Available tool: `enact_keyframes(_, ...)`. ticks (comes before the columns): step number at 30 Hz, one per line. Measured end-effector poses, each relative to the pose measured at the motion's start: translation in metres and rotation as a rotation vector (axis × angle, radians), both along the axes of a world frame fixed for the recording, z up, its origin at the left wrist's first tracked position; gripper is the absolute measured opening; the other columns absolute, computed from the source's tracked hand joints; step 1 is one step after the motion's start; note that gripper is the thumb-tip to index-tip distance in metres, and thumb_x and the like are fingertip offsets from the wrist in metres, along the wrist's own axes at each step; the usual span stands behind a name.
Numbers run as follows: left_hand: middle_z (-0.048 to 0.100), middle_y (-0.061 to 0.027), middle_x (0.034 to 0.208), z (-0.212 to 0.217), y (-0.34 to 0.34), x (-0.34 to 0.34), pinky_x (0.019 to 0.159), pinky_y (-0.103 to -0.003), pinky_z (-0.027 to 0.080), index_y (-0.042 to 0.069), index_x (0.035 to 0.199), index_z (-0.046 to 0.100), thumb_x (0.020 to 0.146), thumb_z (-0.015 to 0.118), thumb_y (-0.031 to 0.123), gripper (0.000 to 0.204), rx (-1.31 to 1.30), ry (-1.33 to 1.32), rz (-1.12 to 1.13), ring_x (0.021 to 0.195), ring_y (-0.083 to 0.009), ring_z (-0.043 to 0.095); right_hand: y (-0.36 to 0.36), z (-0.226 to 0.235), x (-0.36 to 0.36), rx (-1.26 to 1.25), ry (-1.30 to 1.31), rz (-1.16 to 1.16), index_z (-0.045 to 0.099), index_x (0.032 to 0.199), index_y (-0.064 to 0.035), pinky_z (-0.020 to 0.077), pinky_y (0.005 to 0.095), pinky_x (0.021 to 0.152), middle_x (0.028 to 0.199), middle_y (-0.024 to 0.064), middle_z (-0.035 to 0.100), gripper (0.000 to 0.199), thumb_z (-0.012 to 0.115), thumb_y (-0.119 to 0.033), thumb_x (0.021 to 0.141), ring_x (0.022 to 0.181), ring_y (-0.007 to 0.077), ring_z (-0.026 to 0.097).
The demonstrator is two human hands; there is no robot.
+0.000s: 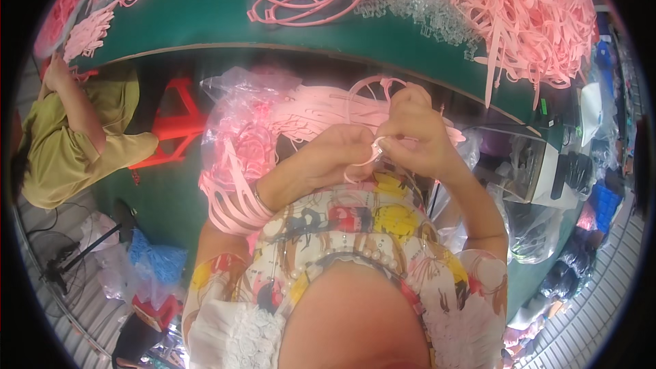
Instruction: The person assembles pink fabric strips with small clear plastic clips. They pick up a strip, attach a clip to the end, and place the finished item on the table. The process is repeated continuously throughout the clip.
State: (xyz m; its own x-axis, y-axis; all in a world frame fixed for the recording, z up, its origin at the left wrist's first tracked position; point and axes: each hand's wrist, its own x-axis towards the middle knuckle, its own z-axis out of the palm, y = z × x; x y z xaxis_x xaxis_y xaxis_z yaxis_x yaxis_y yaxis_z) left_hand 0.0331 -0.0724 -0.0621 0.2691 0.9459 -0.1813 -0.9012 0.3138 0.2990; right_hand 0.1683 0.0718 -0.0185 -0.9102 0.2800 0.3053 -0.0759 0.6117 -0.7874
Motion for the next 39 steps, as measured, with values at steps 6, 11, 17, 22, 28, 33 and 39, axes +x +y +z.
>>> enact_keyframes(6,0.059,-0.0019,0.070,0.017,0.000,-0.017,0.051,-0.018,0.038,0.001,0.090,0.060,0.090,0.058,0.017,0.016,-0.061,0.595,-0.102,0.057,-0.0053,0.049,0.000,0.001,0.006,-0.005,-0.007,0.002,0.062,0.072,-0.0101,0.0330,0.0394,0.087,0.068,0.0008,0.051,0.008,0.065,-0.008,0.065,0.080,0.0210,0.049)
enact_keyframes(11,0.057,0.0000,0.070,0.028,-0.002,-0.018,0.049,-0.018,0.035,0.000,0.093,0.062,0.091,0.058,0.018,0.019,-0.097,0.761,-0.029,0.057,-0.0034,0.047,-0.006,0.010,0.002,0.114,-0.024,-0.066,0.066,0.080,-0.0110,0.0331,0.0403,0.088,0.071,0.0017,0.055,0.016,0.071,-0.015,0.065,0.081,0.0218,0.051)
enact_keyframes(17,0.056,0.0008,0.069,0.032,-0.002,-0.015,0.048,-0.017,0.033,-0.002,0.094,0.063,0.092,0.058,0.017,0.020,-0.088,0.803,0.022,0.056,-0.0025,0.045,-0.001,0.003,0.004,0.124,0.025,-0.028,0.067,0.088,-0.0113,0.0351,0.0377,0.086,0.077,0.0022,0.058,0.026,0.075,-0.019,0.065,0.079,0.0225,0.053)
enact_keyframes(22,0.057,-0.0001,0.070,0.044,0.002,-0.013,0.049,-0.019,0.037,-0.003,0.095,0.063,0.091,0.058,0.015,0.019,-0.109,0.898,0.066,0.056,-0.0050,0.049,-0.002,0.002,0.003,-0.012,-0.009,-0.054,0.066,0.087,-0.0094,0.0366,0.0353,0.082,0.080,0.0033,0.062,0.021,0.073,-0.014,0.067,0.076,0.0214,0.054)
enact_keyframes(28,0.058,-0.0013,0.073,0.035,0.006,-0.010,0.051,-0.022,0.043,-0.003,0.093,0.062,0.090,0.059,0.013,0.016,0.281,1.674,0.369,0.061,-0.0084,0.054,-0.004,0.006,0.003,0.009,-0.083,-0.122,0.066,0.085,-0.0082,0.0367,0.0351,0.083,0.079,0.0038,0.064,0.013,0.068,-0.009,0.072,0.076,0.0201,0.057)
enact_keyframes(33,0.057,-0.0008,0.068,0.040,0.003,-0.009,0.054,-0.026,0.046,0.001,0.087,0.063,0.091,0.055,0.019,0.020,-0.148,1.041,0.137,0.057,-0.0125,0.056,-0.013,0.002,0.000,0.022,-0.023,-0.201,0.066,0.085,-0.0081,0.0365,0.0355,0.082,0.079,0.0045,0.064,0.013,0.068,-0.008,0.072,0.077,0.0203,0.059)
enact_keyframes(39,0.049,-0.0016,0.058,0.009,-0.004,-0.020,0.048,-0.020,0.033,-0.001,0.083,0.058,0.087,0.060,0.017,0.019,-0.109,0.288,-0.042,0.052,-0.0078,0.046,-0.014,-0.003,0.001,0.146,0.072,-0.046,0.066,0.085,-0.0073,0.0362,0.0354,0.081,0.078,0.0040,0.063,0.015,0.071,-0.011,0.071,0.076,0.0216,0.057)
